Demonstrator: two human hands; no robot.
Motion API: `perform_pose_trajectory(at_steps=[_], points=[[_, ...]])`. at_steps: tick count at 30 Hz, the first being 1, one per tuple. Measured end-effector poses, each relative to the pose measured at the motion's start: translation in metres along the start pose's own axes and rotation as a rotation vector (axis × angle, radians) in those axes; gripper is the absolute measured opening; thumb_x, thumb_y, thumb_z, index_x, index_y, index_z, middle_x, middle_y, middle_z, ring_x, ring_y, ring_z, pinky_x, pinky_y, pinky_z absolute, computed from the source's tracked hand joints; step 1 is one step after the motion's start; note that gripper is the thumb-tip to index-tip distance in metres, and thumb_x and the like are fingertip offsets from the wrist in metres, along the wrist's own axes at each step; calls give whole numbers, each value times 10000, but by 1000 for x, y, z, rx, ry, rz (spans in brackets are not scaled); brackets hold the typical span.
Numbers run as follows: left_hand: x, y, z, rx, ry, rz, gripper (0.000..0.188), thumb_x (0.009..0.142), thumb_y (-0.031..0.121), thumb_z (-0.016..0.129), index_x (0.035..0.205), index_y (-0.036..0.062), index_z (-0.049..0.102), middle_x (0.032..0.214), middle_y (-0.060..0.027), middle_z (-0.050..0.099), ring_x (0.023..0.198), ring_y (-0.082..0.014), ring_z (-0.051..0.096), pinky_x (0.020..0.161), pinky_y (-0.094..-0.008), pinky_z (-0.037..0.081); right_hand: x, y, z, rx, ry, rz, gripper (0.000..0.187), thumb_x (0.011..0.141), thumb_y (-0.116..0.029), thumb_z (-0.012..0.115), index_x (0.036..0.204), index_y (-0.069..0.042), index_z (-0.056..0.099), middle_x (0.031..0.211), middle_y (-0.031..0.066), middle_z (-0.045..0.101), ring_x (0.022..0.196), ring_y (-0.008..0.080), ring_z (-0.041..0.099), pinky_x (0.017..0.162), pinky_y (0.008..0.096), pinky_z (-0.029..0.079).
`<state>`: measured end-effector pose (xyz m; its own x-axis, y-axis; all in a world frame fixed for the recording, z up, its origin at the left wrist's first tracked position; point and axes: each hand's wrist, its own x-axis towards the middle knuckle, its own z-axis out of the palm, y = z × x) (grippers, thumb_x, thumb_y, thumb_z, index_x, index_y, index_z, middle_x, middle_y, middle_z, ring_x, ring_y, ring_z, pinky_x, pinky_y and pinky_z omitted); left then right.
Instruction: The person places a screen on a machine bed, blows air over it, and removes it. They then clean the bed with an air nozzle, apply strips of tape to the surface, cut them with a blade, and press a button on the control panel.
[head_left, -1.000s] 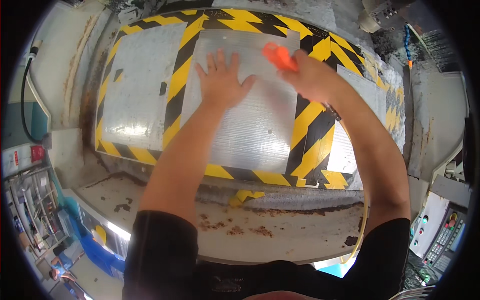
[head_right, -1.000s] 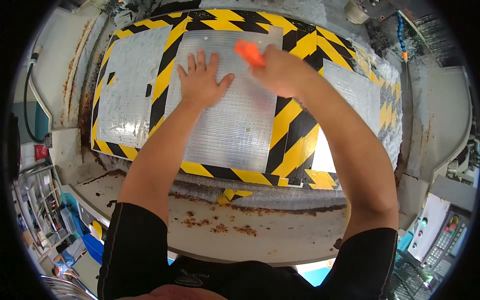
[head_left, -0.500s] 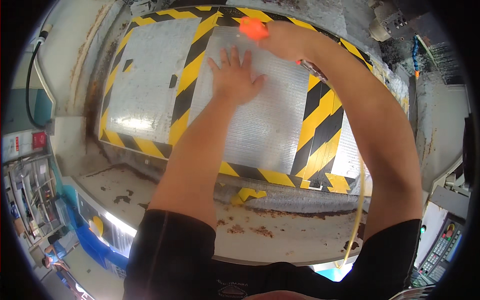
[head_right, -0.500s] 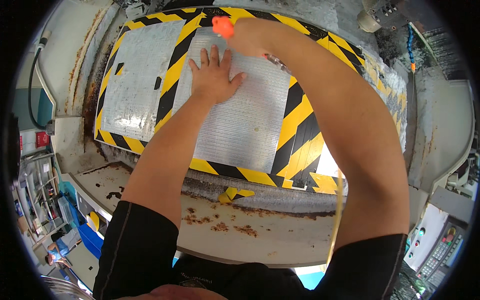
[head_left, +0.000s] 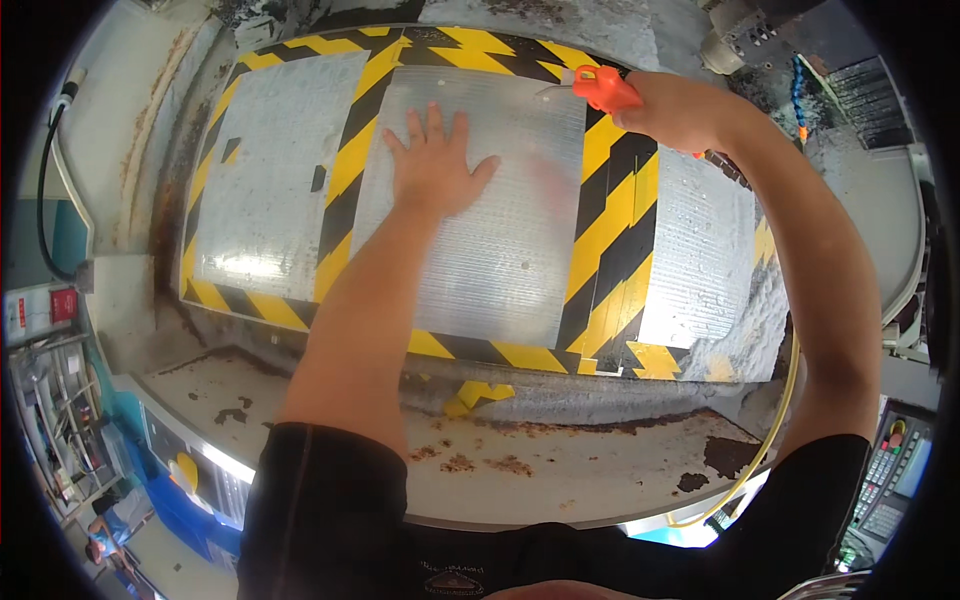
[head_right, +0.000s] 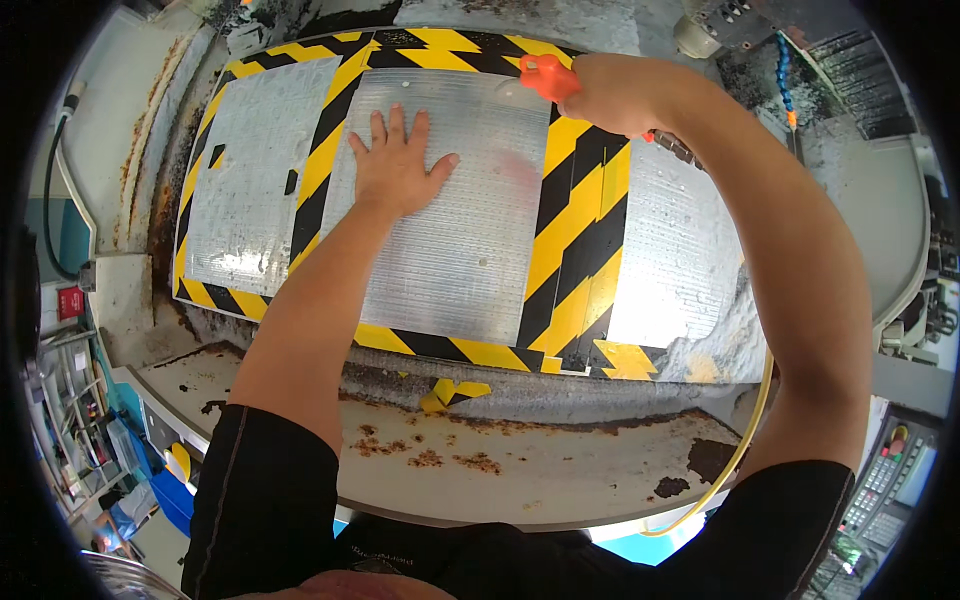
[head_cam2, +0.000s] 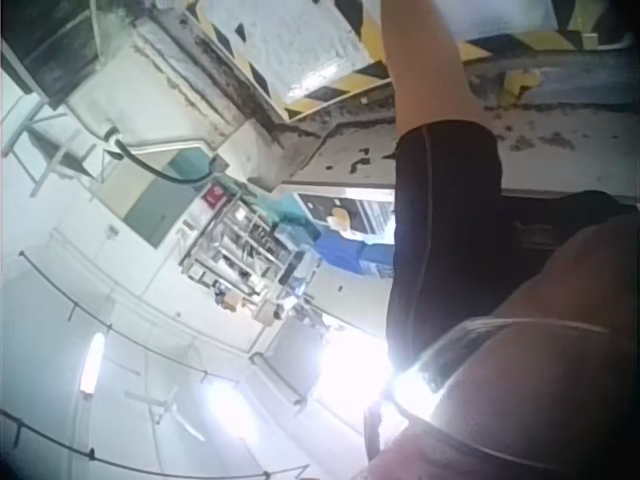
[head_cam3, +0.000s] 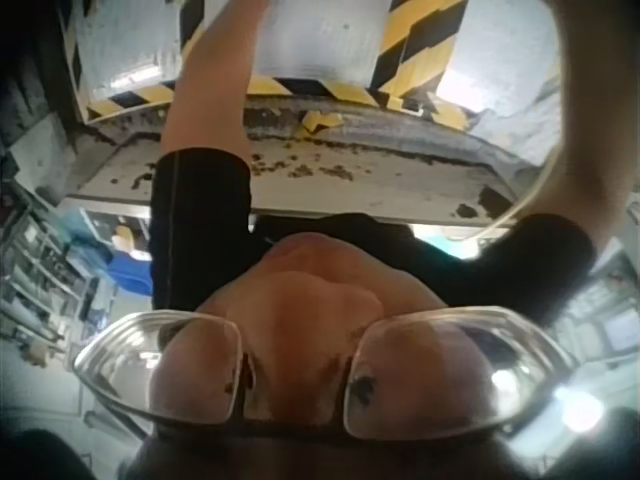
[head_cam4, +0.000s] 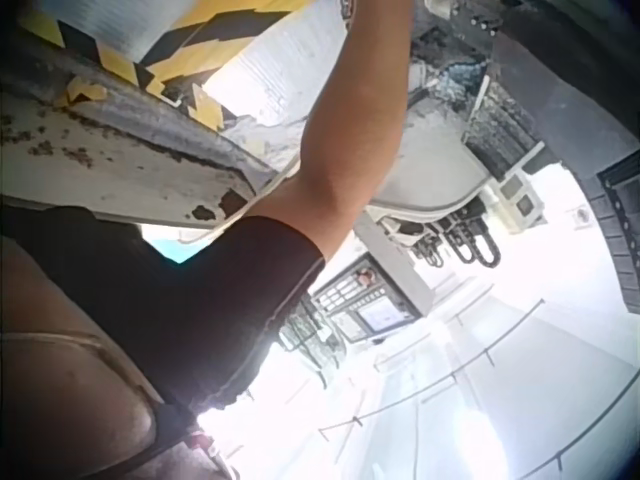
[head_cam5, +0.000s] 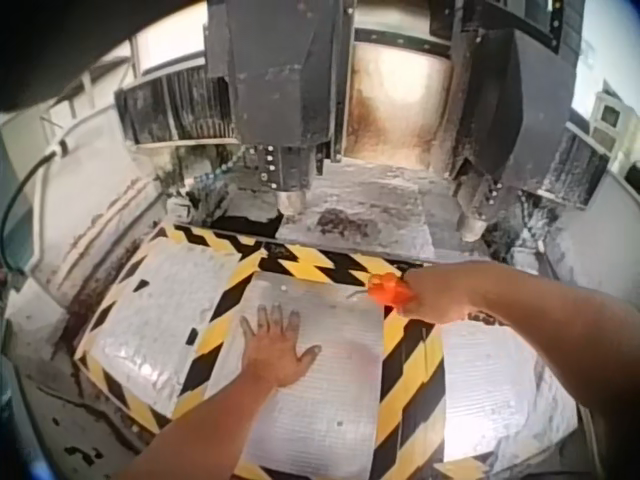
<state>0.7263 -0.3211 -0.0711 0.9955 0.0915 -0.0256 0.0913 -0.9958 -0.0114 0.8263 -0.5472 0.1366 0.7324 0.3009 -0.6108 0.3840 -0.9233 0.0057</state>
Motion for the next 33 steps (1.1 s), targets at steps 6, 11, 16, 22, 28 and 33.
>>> perform_pose_trajectory(at_steps=[6, 11, 16, 22, 28, 33], points=[[3, 2, -2, -39, -32, -7, 827, 951, 650, 446, 1589, 150, 282, 1656, -203, 196, 1530, -434, 134, 1172, -699, 79, -7, 35, 19, 119, 69, 12, 414, 960, -390, 577, 1171, -33, 565, 789, 128, 646, 616, 232, 634, 568, 391, 501], [2, 3, -3, -35, -35, -12, 831, 948, 647, 453, 1589, 146, 282, 1655, -207, 196, 1528, -438, 138, 1172, -697, 86, -15, 49, 20, 125, 83, 28, 425, 959, -388, 592, 1161, -17, 557, 772, 125, 640, 587, 224, 626, 551, 393, 496], [1, 5, 0, -13, -24, -6, 812, 954, 646, 439, 1591, 168, 281, 1654, -213, 193, 1526, -442, 142, 1171, -698, 88, -25, 55, 29, 88, 119, 7, 465, 980, -386, 544, 1175, 36, 547, 844, 178, 679, 677, 282, 690, 632, 408, 526], [1, 4, -3, 8, -40, -6, 797, 962, 649, 418, 1595, 186, 275, 1654, -217, 189, 1525, -450, 135, 1173, -696, 84, -31, 53, 31, 108, 89, 34, 425, 979, -366, 581, 1207, -10, 535, 1037, 206, 670, 958, 344, 663, 841, 426, 491], [4, 3, -2, 11, -44, -4, 800, 964, 651, 410, 1599, 187, 264, 1655, -216, 184, 1525, -450, 134, 1173, -696, 72, -24, 59, 33, 93, 128, 34, 426, 979, -354, 577, 1217, -4, 532, 1077, 212, 672, 1005, 361, 658, 873, 437, 486], [3, 5, -3, 14, -52, -7, 795, 967, 649, 406, 1599, 187, 263, 1656, -215, 182, 1527, -446, 133, 1174, -694, 73, -17, 67, 36, 25, 223, -22, 457, 982, -355, 557, 1176, 58, 542, 975, 228, 692, 886, 343, 701, 799, 435, 523]])
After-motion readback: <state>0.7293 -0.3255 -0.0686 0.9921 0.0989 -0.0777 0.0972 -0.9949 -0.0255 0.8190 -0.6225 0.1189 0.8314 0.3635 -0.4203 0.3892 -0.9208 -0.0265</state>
